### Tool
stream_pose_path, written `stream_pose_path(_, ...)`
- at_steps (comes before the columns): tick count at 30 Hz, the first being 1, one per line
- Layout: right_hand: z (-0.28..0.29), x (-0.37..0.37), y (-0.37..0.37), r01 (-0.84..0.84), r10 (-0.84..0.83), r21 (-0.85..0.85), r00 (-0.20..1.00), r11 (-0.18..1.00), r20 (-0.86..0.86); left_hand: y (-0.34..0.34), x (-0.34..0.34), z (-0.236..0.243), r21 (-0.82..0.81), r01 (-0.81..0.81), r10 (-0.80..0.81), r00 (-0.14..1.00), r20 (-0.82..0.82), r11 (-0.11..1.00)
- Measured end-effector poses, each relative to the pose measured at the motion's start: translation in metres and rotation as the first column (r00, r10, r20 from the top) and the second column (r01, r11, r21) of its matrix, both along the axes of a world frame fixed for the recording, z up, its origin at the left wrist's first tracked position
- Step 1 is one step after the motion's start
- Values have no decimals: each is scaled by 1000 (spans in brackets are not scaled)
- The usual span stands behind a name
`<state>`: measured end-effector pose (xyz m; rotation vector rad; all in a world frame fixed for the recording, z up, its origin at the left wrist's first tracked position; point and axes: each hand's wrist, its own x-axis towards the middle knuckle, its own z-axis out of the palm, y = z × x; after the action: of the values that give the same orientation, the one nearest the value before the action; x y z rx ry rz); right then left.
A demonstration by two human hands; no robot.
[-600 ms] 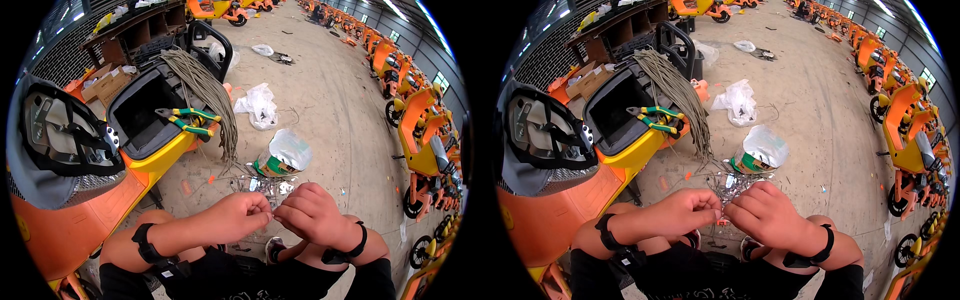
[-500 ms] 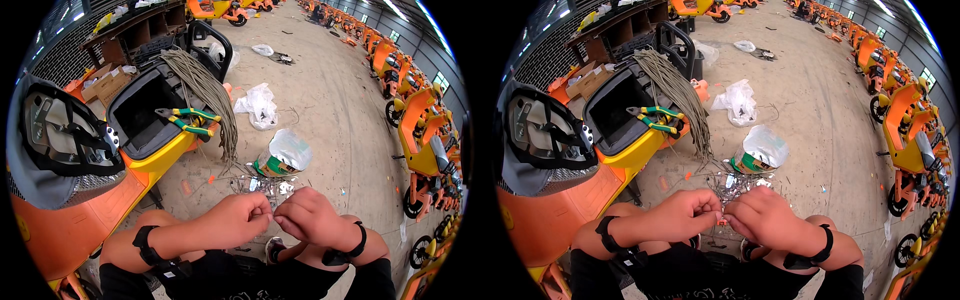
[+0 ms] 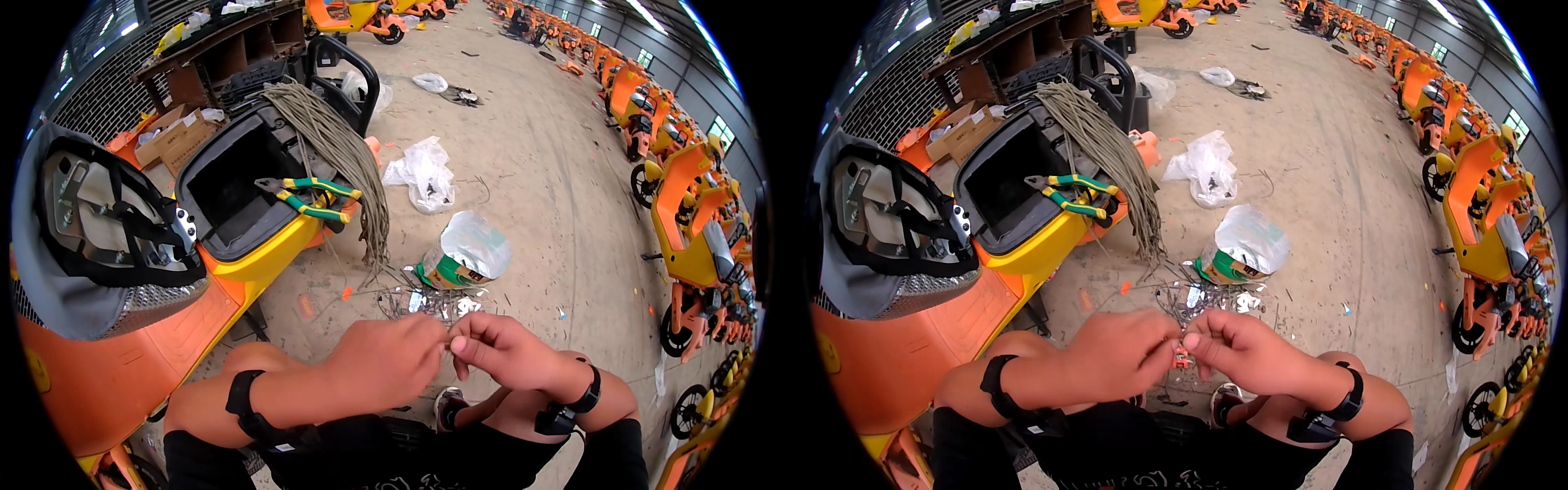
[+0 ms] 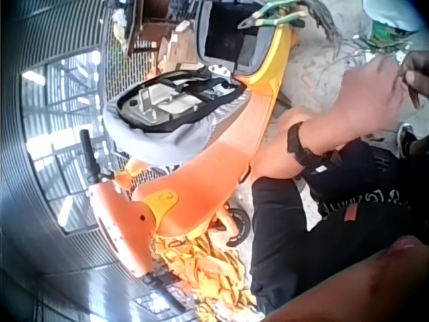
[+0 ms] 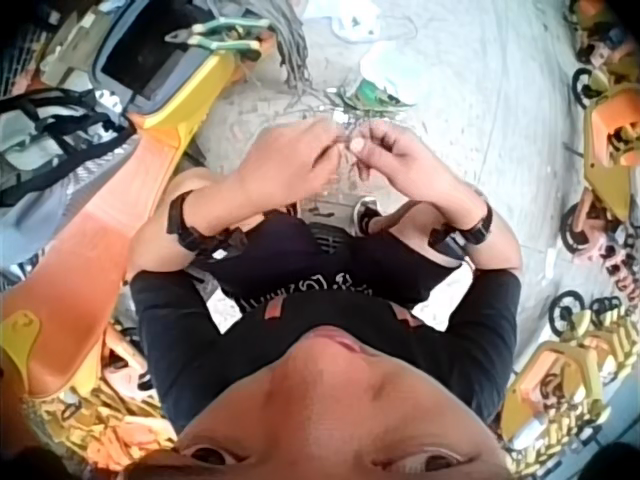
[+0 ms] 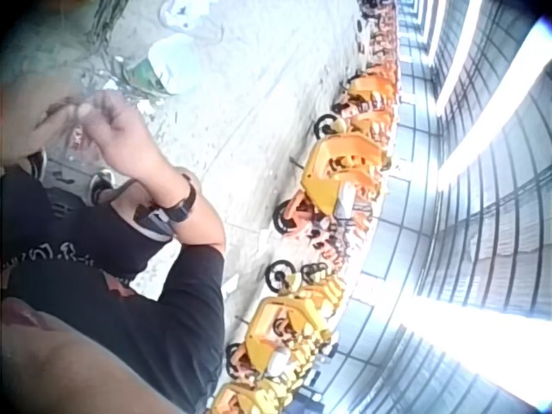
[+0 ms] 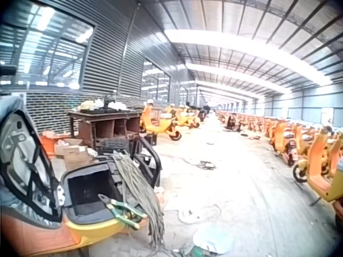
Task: The person works with electrical wires on an orange scooter, using pliers to strip or cut them. They handle a bundle of wires and use the tool on specific segments.
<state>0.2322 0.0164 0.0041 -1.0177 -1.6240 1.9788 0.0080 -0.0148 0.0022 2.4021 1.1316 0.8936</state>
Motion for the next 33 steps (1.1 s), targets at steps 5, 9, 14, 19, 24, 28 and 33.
stream_pose_path(5,-1,1,6,-219,-165,917,944,334,286,16,-5,4,-574,17,108,977,183,819)
stream_pose_path(9,-4,3,14,-282,-253,959,930,-31,265,21,-6,3,-763,137,140,948,286,631)
stream_pose_path(14,0,2,13,-231,-204,973,951,25,231,18,-6,4,-738,176,106,942,319,652)
stream_pose_path(19,13,2,-2,-95,-20,589,983,803,185,11,-5,4,-281,104,-60,985,160,954)
stream_pose_path(24,5,9,5,-80,63,-196,994,977,-94,8,-10,9,157,230,-207,967,-149,960)
stream_pose_path(28,7,8,9,-100,88,-223,994,970,-63,8,-11,5,233,193,-156,973,-169,953)
stream_pose_path(33,1,6,3,-31,26,53,996,998,86,9,-4,7,53,105,-103,994,-36,993)
